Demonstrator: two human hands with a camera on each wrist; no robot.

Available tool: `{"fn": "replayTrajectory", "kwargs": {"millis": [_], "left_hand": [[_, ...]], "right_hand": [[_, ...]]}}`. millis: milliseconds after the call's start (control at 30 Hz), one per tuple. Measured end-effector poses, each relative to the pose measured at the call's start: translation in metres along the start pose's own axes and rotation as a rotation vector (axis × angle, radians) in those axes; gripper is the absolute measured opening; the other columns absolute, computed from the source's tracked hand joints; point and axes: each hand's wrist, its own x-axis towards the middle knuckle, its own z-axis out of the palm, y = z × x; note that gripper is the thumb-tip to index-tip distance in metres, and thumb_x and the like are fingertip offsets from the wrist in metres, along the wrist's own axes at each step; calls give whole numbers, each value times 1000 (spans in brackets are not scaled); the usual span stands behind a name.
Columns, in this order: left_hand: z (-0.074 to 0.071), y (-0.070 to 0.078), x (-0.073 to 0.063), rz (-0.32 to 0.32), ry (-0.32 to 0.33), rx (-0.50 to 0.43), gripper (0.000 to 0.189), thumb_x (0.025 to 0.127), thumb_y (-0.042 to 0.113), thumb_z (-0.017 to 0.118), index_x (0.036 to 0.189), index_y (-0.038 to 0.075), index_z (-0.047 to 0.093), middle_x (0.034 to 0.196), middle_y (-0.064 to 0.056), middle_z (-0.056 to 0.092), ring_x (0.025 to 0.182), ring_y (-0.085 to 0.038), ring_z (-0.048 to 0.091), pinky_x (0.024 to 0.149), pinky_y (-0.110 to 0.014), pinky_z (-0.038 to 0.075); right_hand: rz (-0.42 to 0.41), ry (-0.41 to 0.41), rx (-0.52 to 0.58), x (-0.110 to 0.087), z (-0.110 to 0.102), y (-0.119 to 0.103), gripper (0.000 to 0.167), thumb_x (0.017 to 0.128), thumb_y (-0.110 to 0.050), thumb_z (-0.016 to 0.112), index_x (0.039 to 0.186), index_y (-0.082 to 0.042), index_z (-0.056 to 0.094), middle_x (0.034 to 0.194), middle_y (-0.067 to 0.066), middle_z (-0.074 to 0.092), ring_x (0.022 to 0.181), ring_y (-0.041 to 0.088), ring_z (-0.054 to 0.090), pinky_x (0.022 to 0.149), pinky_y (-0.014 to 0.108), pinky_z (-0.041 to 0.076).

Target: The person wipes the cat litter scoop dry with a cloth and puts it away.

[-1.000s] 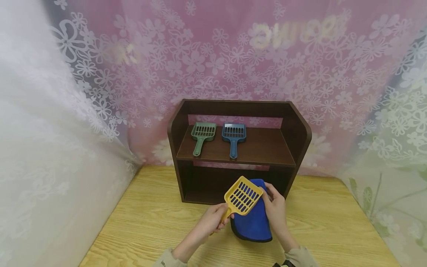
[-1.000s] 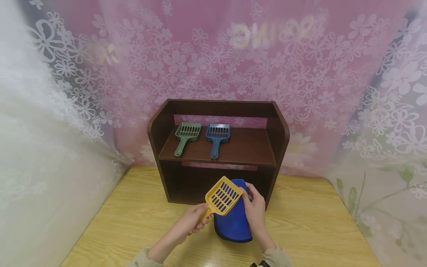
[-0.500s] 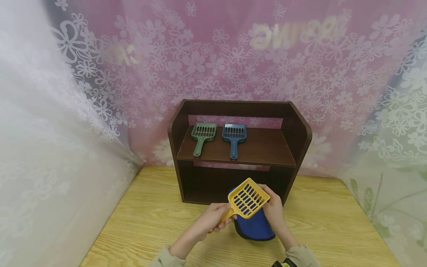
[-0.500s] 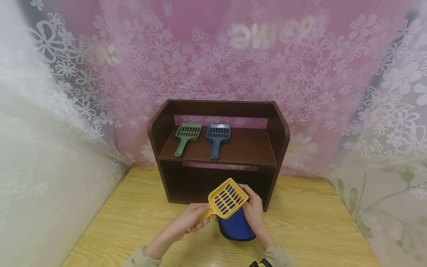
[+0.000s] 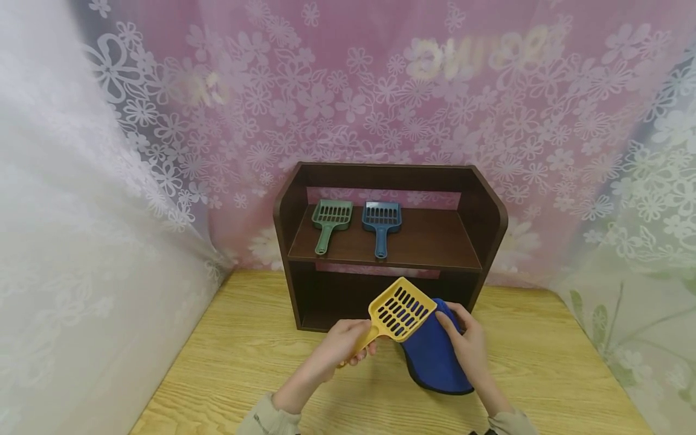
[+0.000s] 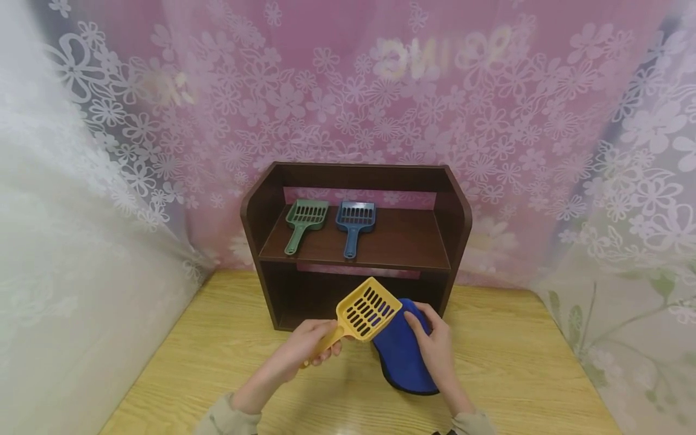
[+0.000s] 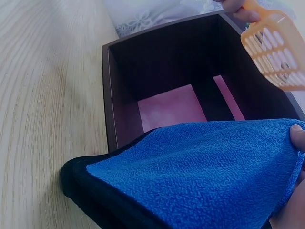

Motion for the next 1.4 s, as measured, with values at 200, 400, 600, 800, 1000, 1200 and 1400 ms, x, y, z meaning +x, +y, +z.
{"fn": "replayTrajectory", "kwargs": {"millis": [200, 400, 600, 800, 1000, 1200, 1400], "left_hand": [[3, 14, 5, -2, -18, -47, 39, 109, 26, 43, 115, -2, 71, 76, -4, 67, 50, -6, 42, 45, -16, 31], [6, 30, 8, 25, -32, -59, 41, 110, 26, 42, 117, -2, 70, 80, -5, 69, 52, -7, 42, 47, -18, 32], [13, 44, 14, 66, -26, -55, 38, 110, 26, 40, 122, 2, 67, 87, -9, 70, 57, -9, 44, 51, -18, 35], [20, 57, 24, 119, -28, -36, 37, 110, 31, 42, 128, 12, 67, 100, -13, 73, 65, -11, 52, 54, -20, 43], [23, 68, 39, 169, -49, -57, 38, 111, 31, 41, 135, 14, 64, 110, -11, 74, 72, -13, 59, 58, -20, 50], [33, 77, 61, 185, -53, -72, 38, 111, 31, 43, 137, 12, 63, 116, -11, 74, 68, -13, 63, 59, -20, 53], [44, 85, 84, 195, 9, -79, 37, 110, 27, 46, 136, 7, 63, 119, -15, 72, 64, -12, 66, 59, -20, 55]], "right_hand": [[43, 27, -52, 2, -13, 20, 20, 101, -12, 64, 120, -5, 68, 104, 11, 71, 79, 3, 67, 65, 20, 56], [16, 38, -64, 1, -20, 30, 21, 100, -19, 66, 119, -10, 70, 104, 6, 72, 80, 2, 68, 66, 20, 56], [-12, 50, -68, -2, -22, 34, 20, 100, -16, 67, 117, -9, 71, 101, 1, 72, 79, 2, 69, 66, 19, 56], [-15, 50, -42, -4, -22, 37, 19, 99, -15, 67, 117, -8, 71, 105, -1, 72, 82, 2, 69, 68, 19, 56], [-4, 52, -17, -5, -24, 35, 20, 100, -13, 67, 118, -7, 71, 105, -3, 72, 83, 3, 70, 69, 19, 57], [13, 54, -14, -7, -28, 34, 20, 100, -14, 66, 118, -6, 70, 104, -4, 72, 82, 4, 70, 68, 21, 58], [13, 62, -6, -10, -31, 34, 20, 100, -14, 66, 117, -6, 70, 103, -4, 72, 81, 4, 71, 67, 22, 58]]}}
